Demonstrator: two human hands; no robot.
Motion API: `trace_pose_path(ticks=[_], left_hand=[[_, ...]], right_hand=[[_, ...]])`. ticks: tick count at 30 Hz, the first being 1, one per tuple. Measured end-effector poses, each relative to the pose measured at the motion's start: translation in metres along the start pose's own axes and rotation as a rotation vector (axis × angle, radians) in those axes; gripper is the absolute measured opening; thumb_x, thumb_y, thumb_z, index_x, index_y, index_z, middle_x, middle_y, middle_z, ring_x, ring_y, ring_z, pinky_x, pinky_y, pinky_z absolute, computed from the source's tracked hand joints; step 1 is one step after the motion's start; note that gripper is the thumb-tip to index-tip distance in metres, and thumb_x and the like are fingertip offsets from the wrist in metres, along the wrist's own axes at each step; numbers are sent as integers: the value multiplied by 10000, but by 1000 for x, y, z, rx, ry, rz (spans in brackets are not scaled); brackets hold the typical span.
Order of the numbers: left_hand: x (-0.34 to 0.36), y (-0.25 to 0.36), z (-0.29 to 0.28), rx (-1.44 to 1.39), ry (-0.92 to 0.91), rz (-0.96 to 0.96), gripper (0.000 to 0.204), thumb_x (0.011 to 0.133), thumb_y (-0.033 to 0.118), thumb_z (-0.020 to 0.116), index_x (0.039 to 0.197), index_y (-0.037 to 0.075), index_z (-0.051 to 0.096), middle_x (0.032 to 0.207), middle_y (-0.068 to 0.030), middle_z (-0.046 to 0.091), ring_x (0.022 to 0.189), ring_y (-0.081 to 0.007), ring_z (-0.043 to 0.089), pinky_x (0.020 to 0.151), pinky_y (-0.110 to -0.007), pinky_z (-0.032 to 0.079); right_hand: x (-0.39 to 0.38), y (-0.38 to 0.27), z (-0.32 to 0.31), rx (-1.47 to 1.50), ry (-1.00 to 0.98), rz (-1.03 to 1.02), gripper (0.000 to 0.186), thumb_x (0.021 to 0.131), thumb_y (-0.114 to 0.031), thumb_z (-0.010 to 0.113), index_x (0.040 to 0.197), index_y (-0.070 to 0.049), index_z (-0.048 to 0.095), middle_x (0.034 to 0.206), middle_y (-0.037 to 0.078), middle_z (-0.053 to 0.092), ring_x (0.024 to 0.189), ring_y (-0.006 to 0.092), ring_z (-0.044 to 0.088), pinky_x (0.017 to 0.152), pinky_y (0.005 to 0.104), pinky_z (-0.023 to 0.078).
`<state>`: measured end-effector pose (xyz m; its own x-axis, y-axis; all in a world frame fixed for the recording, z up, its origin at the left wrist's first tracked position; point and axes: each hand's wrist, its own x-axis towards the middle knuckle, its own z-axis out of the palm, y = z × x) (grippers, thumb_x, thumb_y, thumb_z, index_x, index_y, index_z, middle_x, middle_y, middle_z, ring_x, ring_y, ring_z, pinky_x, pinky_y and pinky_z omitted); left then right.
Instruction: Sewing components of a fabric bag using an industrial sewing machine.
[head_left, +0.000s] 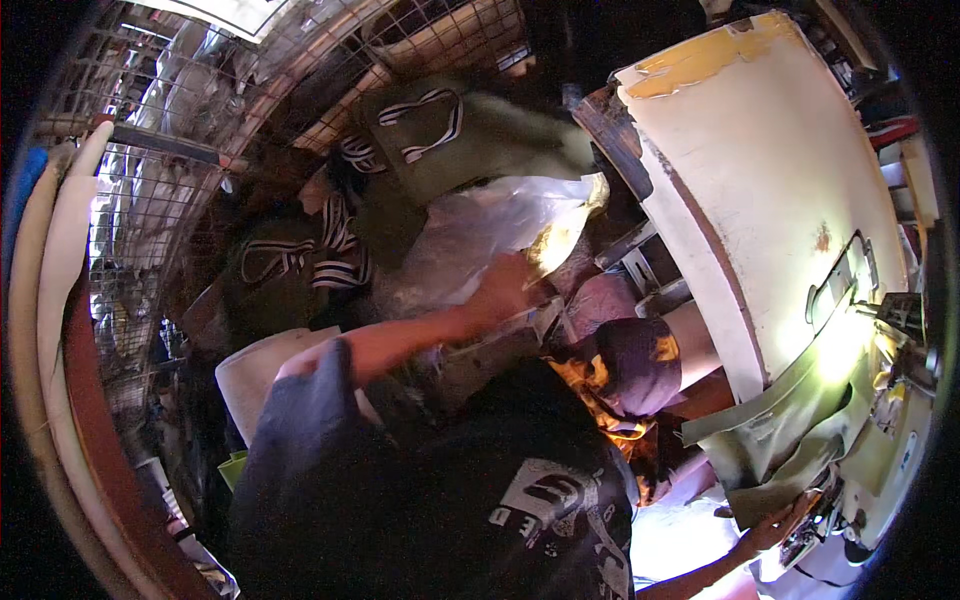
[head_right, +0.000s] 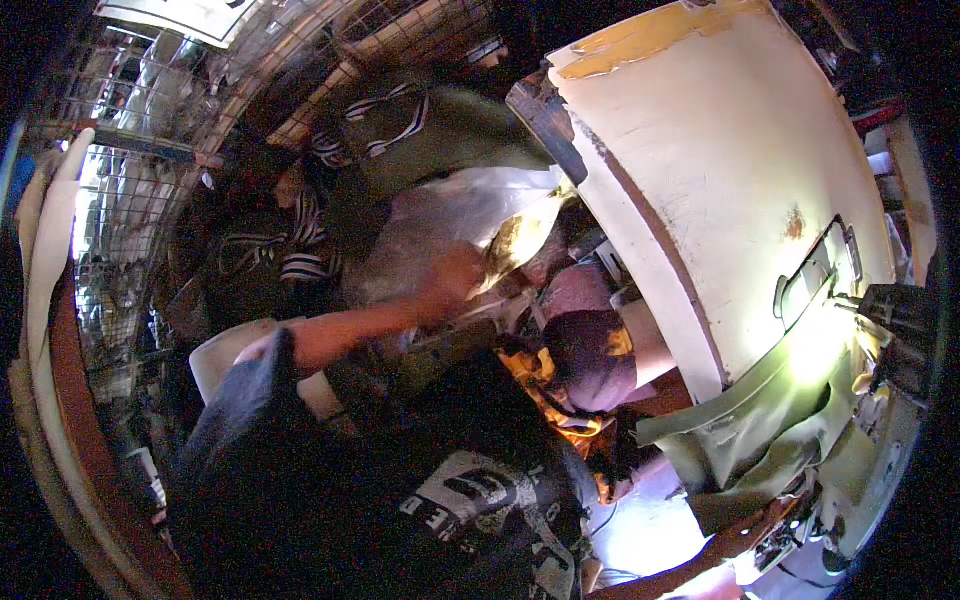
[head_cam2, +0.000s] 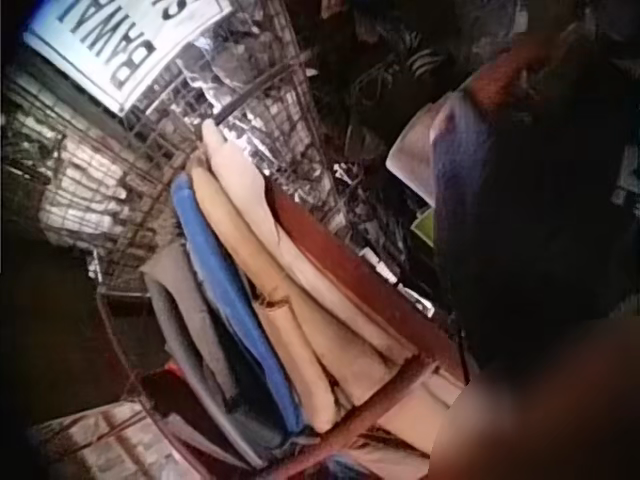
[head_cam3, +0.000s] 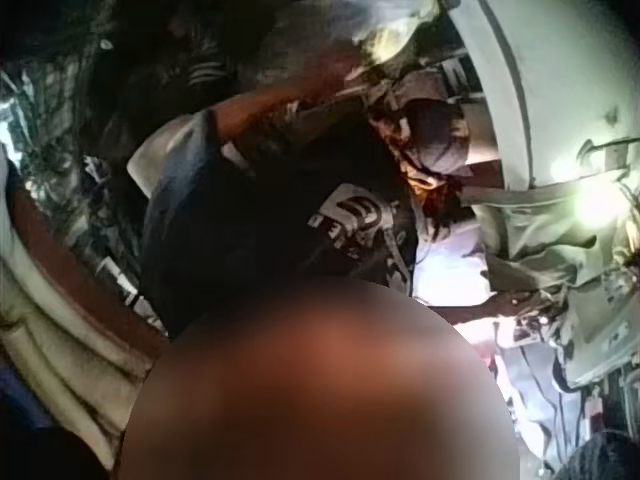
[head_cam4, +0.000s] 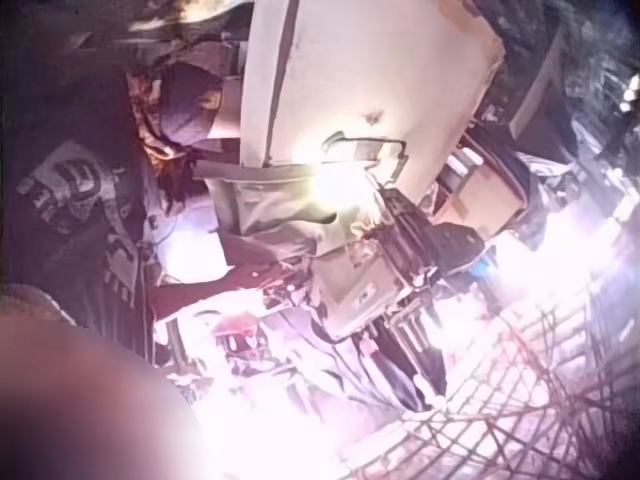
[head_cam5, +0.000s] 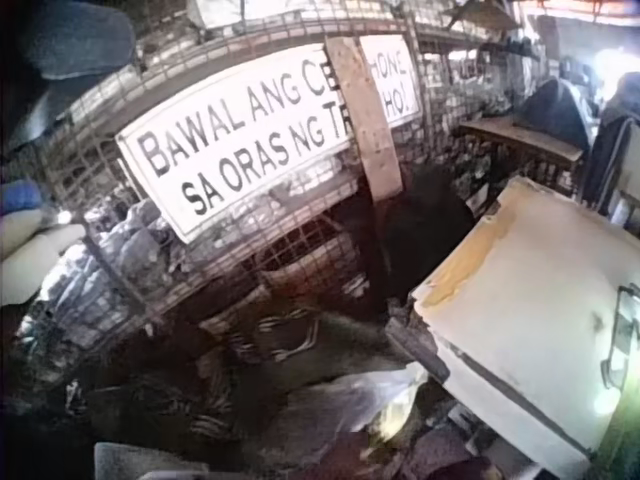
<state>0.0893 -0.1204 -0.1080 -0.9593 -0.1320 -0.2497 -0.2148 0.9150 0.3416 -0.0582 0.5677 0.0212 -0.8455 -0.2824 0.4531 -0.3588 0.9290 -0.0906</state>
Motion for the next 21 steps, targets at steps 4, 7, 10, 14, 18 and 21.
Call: trace_pose_path(ticks=[4,7,10,14,18,21], left_hand=[[-53,-221,17,323,201,-827,508,904,295,666,1247,-62,554,1325,-246,566,1199,-441,549,944,-529,485],[-79,-318,32,321,401,-856,656,904,364,676,1364,-67,496,1417,-257,521,1311,-437,491,1063,-529,429],[-78,-350,30,89,308,-688,672,899,361,686,1440,26,471,1423,-237,517,1324,-427,474,1108,-544,381],[-77,-348,29,190,257,-790,499,864,263,706,1286,35,567,1337,-235,563,1175,-421,575,976,-561,472],[-78,-342,36,468,443,-924,379,828,204,698,1150,26,608,1216,-237,627,1054,-411,642,817,-507,556],[-89,-322,-30,45,322,-947,312,824,166,687,1095,20,633,1108,-184,659,959,-343,664,760,-443,557]], right_hand=[[9,-5,2,8,19,-17,412,1081,-181,418,1380,68,550,1451,224,538,1352,366,506,1151,438,379],[5,-17,2,97,62,137,414,1082,-195,431,1369,75,553,1454,235,530,1360,371,498,1157,443,373],[12,-12,-7,-11,15,-28,399,1083,-193,439,1363,61,565,1448,238,534,1350,369,508,1147,447,382],[10,-5,-8,-5,14,-58,395,1076,-175,448,1378,59,552,1428,229,555,1344,364,513,1142,439,384],[15,-3,-25,-114,-111,2,401,1066,-192,471,1389,28,559,1412,199,577,1310,335,536,1120,432,400],[24,-24,-55,22,48,316,398,1061,-215,463,1363,15,584,1398,177,589,1262,307,567,1084,402,427]])
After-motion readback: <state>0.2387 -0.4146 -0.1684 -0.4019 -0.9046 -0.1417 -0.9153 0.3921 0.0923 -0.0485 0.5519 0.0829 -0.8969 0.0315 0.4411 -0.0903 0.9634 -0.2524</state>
